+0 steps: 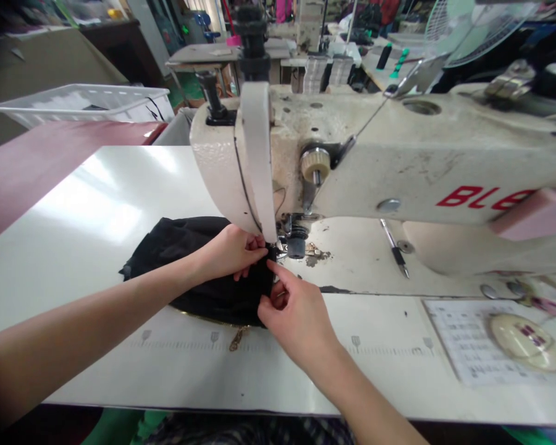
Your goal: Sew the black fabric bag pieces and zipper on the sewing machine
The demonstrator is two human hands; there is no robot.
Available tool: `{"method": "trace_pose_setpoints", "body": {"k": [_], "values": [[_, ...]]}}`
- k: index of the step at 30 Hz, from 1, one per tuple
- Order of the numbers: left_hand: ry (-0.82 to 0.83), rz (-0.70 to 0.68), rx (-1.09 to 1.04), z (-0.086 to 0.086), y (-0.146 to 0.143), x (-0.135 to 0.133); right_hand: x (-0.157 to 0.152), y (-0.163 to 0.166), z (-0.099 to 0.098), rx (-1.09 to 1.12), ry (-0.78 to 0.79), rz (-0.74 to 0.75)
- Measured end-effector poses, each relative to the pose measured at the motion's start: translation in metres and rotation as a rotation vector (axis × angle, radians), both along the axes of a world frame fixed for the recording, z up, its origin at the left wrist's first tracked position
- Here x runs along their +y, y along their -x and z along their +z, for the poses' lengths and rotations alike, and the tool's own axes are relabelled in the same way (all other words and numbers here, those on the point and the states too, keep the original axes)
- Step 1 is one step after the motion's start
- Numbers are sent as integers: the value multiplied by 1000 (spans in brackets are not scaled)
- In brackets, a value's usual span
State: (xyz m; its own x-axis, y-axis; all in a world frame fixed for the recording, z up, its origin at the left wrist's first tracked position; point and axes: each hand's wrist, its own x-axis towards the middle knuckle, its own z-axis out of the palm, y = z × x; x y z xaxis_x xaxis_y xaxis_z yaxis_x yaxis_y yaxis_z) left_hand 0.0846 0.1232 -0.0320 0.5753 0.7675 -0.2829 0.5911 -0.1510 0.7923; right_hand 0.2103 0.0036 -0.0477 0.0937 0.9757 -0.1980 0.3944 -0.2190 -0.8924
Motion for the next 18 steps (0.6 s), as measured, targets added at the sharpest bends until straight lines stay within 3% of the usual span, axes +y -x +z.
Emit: {"method": "trace_pose_setpoints", "body": {"k": [10, 18], "values": [[12, 18, -30, -1, -6, 2, 18, -15, 4, -25, 77, 135], [-36, 40, -76, -9, -7, 6, 18, -14, 4, 146, 160, 37]]}}
